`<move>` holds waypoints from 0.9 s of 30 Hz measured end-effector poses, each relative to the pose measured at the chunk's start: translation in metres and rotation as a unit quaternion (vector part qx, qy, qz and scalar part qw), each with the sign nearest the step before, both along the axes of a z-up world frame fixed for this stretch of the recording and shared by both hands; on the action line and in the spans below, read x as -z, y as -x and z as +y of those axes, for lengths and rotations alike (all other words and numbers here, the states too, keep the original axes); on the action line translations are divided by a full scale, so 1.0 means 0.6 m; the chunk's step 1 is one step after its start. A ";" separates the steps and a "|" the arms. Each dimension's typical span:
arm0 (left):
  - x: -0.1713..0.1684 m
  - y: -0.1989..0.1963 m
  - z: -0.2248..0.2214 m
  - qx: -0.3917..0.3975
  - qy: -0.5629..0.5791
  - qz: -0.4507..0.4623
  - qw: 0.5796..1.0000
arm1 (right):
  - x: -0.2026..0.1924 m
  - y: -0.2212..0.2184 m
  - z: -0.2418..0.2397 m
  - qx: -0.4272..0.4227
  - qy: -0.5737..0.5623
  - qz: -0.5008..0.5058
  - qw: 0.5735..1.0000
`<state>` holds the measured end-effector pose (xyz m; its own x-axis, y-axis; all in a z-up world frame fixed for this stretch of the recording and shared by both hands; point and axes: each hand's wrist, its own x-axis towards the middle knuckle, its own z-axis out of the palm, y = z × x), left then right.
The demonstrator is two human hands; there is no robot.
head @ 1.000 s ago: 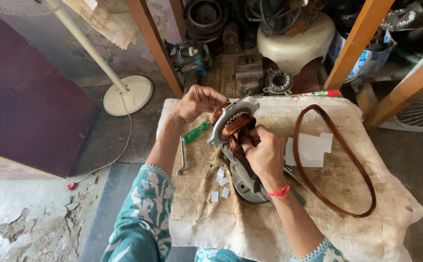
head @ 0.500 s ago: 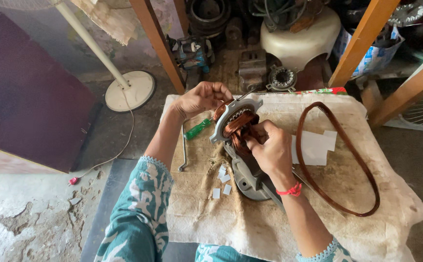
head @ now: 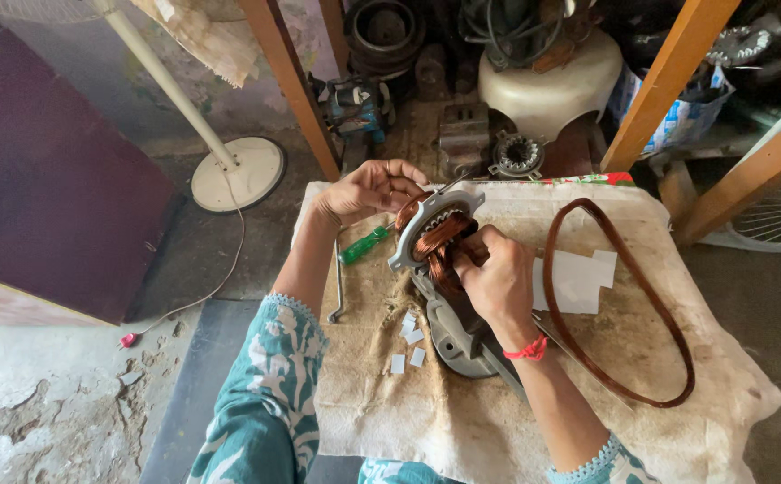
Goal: The person manipulates copper windings on a motor stator, using fingers and a small tool to adjust and separate the wires. The person repeatedly presses and repositions the windings within the stator slots.
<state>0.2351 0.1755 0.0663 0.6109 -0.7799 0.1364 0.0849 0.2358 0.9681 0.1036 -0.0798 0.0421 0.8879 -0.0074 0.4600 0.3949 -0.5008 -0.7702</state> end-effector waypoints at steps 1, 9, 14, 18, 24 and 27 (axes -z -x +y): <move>0.003 -0.003 -0.001 0.004 -0.001 0.002 1.000 | -0.001 0.000 0.001 0.000 0.003 0.002 1.000; 0.053 -0.043 -0.008 -0.034 0.012 -0.018 0.999 | 0.003 0.004 0.008 -0.020 0.001 -0.023 1.000; 0.078 -0.058 -0.004 -0.089 -0.031 -0.045 0.994 | 0.003 -0.001 0.005 -0.027 -0.018 -0.001 0.999; 0.086 -0.066 -0.012 -0.114 -0.056 -0.071 0.989 | 0.007 -0.002 0.004 -0.027 -0.008 0.002 1.000; 0.086 -0.063 -0.020 -0.119 -0.048 -0.066 0.990 | 0.021 0.000 0.006 -0.047 -0.022 -0.017 0.999; 0.083 -0.058 -0.021 -0.131 -0.049 -0.059 0.988 | 0.030 0.008 0.010 -0.045 -0.035 -0.030 0.998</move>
<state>0.2700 0.1628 0.0167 0.7782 -0.6096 0.1511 -0.0822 0.1397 0.9868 0.0989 -0.0741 0.0242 0.8574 0.0372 0.5132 0.4820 -0.4072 -0.7758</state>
